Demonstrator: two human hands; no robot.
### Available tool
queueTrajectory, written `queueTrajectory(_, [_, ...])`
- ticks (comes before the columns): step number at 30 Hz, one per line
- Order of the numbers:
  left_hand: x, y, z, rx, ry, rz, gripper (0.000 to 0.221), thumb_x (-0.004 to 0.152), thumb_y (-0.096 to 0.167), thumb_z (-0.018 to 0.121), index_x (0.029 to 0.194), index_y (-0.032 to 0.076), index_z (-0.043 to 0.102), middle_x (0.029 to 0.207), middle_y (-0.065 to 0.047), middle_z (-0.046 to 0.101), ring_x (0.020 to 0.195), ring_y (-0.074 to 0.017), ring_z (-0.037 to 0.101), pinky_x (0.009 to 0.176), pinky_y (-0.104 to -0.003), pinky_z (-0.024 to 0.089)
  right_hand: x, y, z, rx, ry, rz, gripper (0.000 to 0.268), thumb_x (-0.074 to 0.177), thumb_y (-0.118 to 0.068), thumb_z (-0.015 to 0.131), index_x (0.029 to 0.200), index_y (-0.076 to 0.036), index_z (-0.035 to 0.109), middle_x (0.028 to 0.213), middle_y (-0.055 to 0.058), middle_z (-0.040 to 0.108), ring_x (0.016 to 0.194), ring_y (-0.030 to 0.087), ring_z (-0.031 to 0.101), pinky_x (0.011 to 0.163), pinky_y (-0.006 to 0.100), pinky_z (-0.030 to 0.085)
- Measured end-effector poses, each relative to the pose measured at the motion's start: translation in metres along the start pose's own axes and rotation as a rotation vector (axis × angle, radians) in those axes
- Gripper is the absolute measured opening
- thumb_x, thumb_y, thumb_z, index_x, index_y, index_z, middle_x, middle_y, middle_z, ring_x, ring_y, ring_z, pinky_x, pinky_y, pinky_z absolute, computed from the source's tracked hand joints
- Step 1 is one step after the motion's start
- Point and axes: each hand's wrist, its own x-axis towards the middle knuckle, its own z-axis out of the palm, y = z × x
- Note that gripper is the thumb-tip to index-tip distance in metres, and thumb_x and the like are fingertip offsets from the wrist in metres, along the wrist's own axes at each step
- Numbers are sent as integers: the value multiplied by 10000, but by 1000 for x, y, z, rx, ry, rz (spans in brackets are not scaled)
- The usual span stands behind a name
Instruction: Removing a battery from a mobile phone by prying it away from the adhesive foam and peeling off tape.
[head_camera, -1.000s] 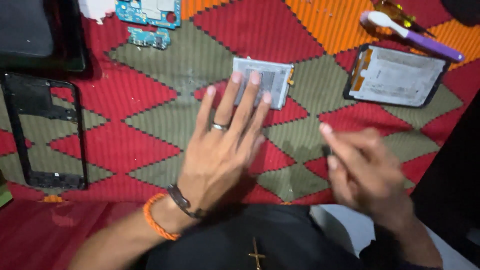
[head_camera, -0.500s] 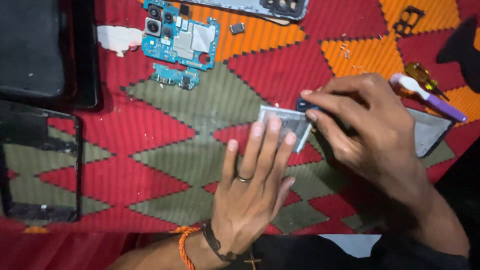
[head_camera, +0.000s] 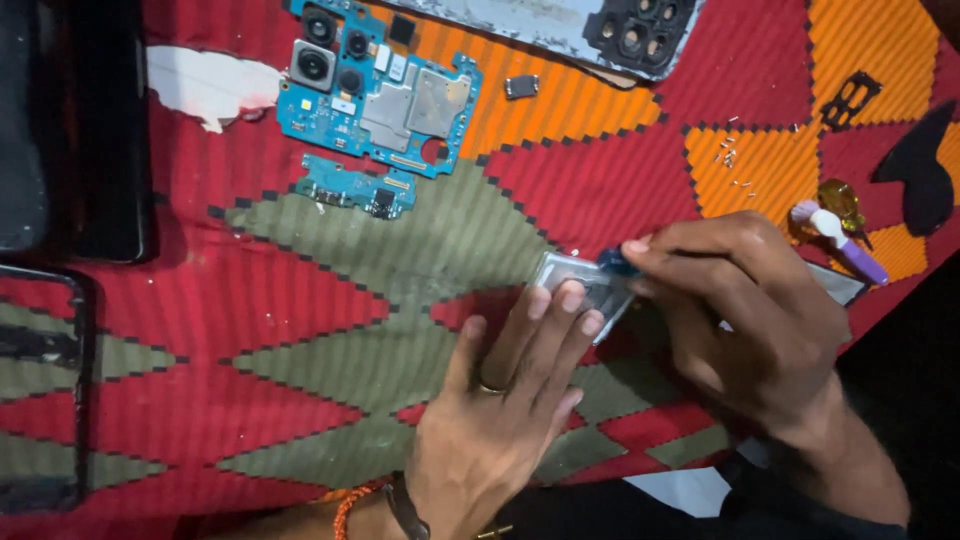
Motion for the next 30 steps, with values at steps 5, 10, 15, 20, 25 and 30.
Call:
queueTrajectory(5, [1,0,0,48,11,-13,752,1060,602,609,1650,201,372,1689,-23,322,1555,-219,246,1220,-434,314,6,-10,1,52,24,-58,78,954,134,675,1023,97,678,1023,238,673,867,290,701,784,361,613])
queueTrajectory(10, [-1,1,3,49,9,-25,763,1072,624,598,1668,220,344,1707,-10,276,1569,-211,206,1259,-443,250,10,-4,3,25,79,-23,160,938,279,662,947,123,692,943,253,683,820,331,692,731,372,564])
queueTrajectory(15, [-1,2,1,36,-10,-38,752,1076,606,590,1672,231,327,1710,3,265,1569,-191,197,1253,-410,264,7,2,6,14,87,-57,211,932,299,632,970,107,710,952,243,671,812,318,686,717,352,575])
queueTrajectory(20, [1,0,-3,63,-8,-36,757,1050,613,577,1672,256,337,1712,33,291,1568,-168,241,1274,-403,213,13,3,10,31,86,-118,227,920,298,598,981,111,712,882,229,608,754,319,645,707,388,585])
queueTrajectory(25, [1,-3,-4,75,3,-39,687,1090,611,516,1674,282,365,1719,25,269,1578,-177,209,1290,-411,179,23,1,14,21,79,-170,182,917,286,638,934,119,707,851,237,596,734,327,637,701,401,606])
queueTrajectory(30, [2,-9,-5,11,64,-29,551,1143,491,458,1637,247,447,1691,39,342,1558,-145,276,1269,-385,226,30,-5,18,-16,110,-208,163,920,270,665,864,122,703,798,253,601,680,326,624,644,403,581])
